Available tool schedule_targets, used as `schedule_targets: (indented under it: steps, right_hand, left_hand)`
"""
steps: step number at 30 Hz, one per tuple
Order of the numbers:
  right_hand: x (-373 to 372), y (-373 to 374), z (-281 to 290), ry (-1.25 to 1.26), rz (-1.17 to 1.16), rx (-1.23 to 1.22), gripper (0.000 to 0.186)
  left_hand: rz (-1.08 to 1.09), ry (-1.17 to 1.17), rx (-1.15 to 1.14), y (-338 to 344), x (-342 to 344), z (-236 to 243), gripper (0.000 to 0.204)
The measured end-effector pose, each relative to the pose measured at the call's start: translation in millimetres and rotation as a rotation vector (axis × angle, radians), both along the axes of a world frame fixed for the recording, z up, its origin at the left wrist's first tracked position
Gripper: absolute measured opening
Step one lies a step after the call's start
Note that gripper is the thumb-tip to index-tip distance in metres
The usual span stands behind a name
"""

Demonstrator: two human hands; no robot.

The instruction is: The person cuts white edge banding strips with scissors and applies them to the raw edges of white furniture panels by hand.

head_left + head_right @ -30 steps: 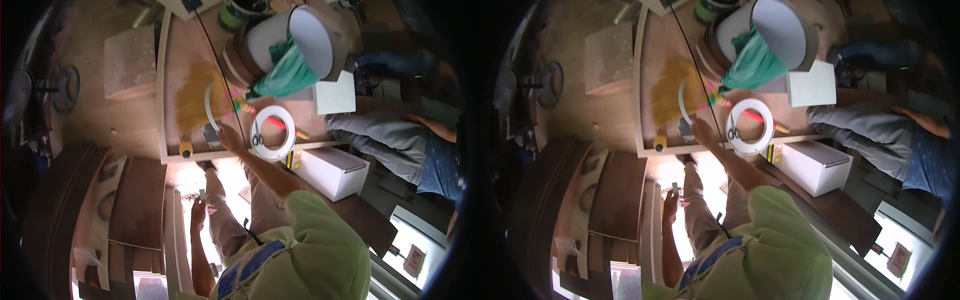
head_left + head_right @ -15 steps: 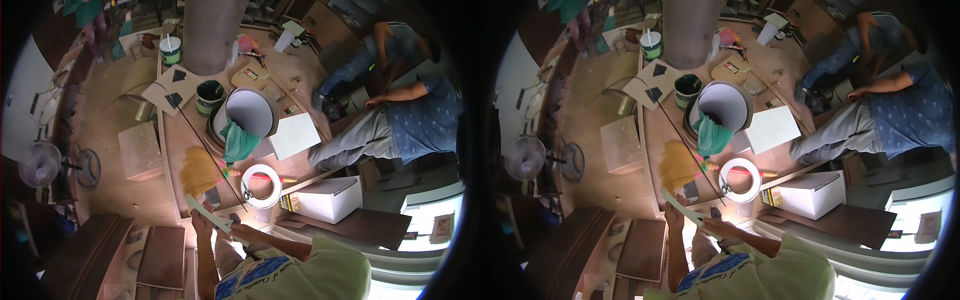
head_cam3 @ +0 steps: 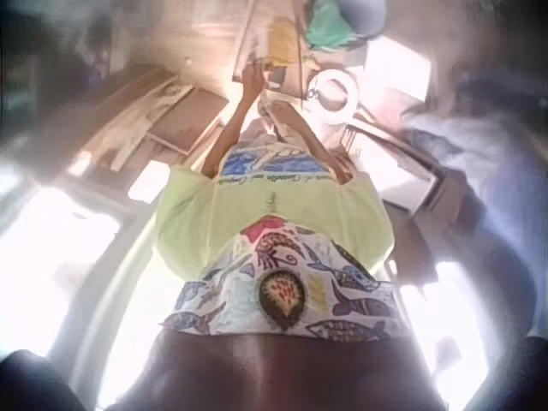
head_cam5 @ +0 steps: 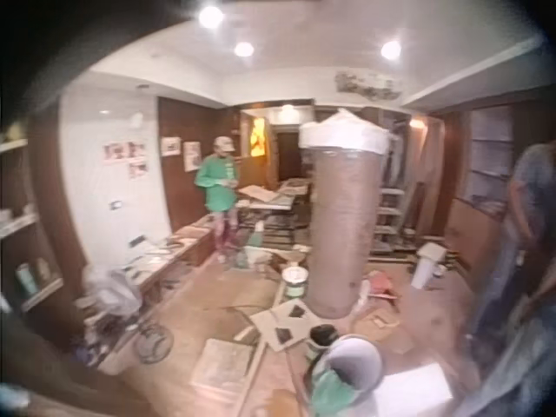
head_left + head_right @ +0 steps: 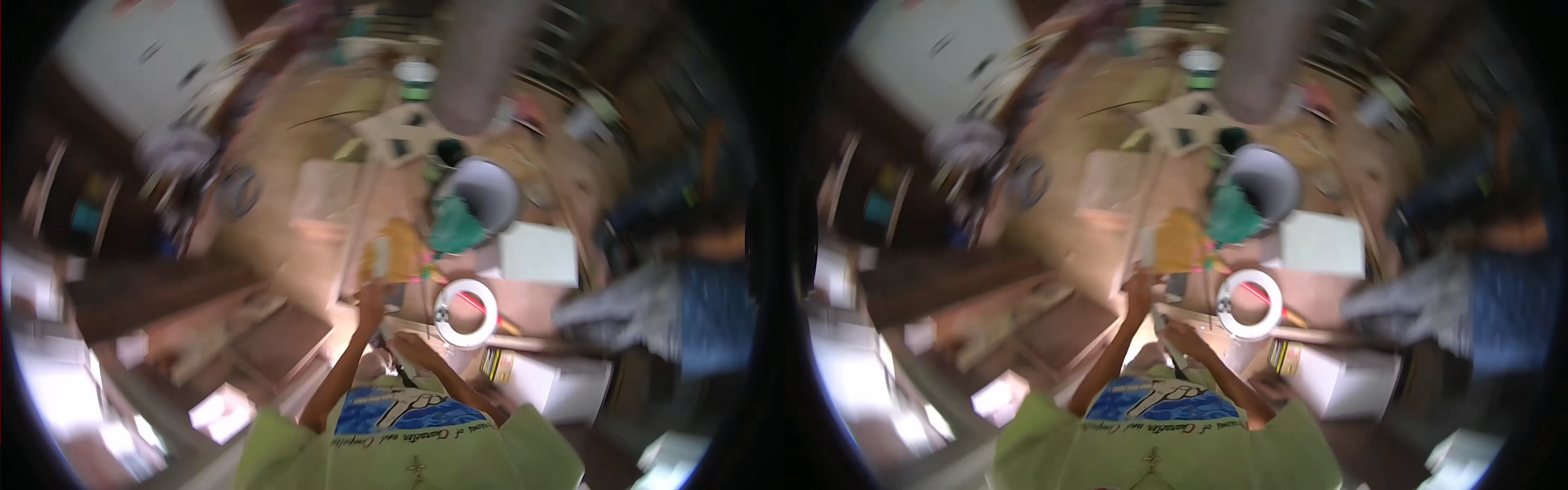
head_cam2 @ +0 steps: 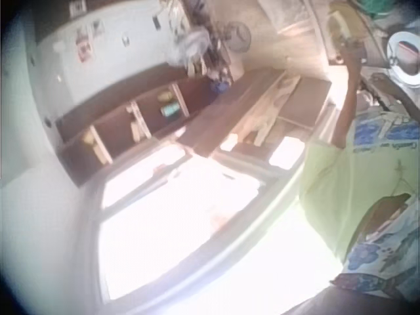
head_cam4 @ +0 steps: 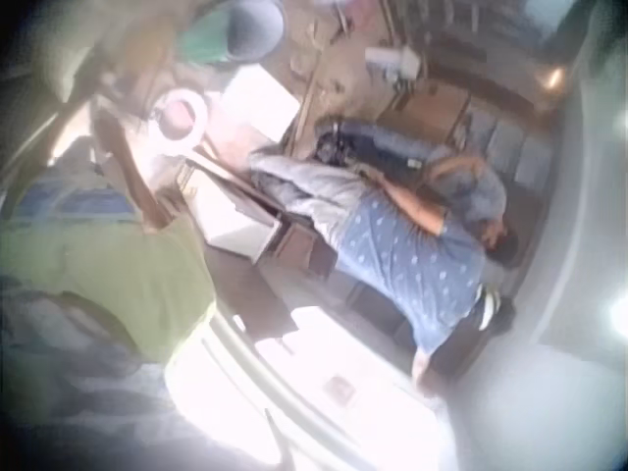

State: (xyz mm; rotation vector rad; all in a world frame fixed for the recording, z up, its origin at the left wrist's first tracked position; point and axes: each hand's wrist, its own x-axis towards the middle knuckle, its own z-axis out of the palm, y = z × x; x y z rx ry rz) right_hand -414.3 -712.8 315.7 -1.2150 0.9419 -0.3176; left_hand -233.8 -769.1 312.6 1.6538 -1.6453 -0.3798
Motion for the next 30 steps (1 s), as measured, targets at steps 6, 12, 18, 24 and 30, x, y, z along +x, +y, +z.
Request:
schedule_targets:
  steps: [6, 12, 18, 24, 30]
  right_hand:
    - [7, -10, 38, -0.105, 0.169, 0.173, 0.027]
    - [34, 7, 63, -0.048, 0.467, 0.051, 0.030]
    - [60, -10, 79, -0.072, 0.725, -0.036, 0.036]
    - [82, -15, 96, -0.058, 0.715, -0.015, 0.034]
    - [71, -6, 98, -0.119, 0.544, -0.130, 0.033]
  left_hand:
    - [0.224, 0.861, -0.013, 15, -11, 82, 0.034]
    - [0.345, 0.902, -0.210, 97, 20, 143, 0.023]
    - [0.356, 0.304, -0.292, 115, 12, 137, 0.036]
    - [0.520, 0.305, -0.497, 130, 34, 178, 0.038]
    - [0.474, 0.948, -0.589, 121, 59, 198, 0.020]
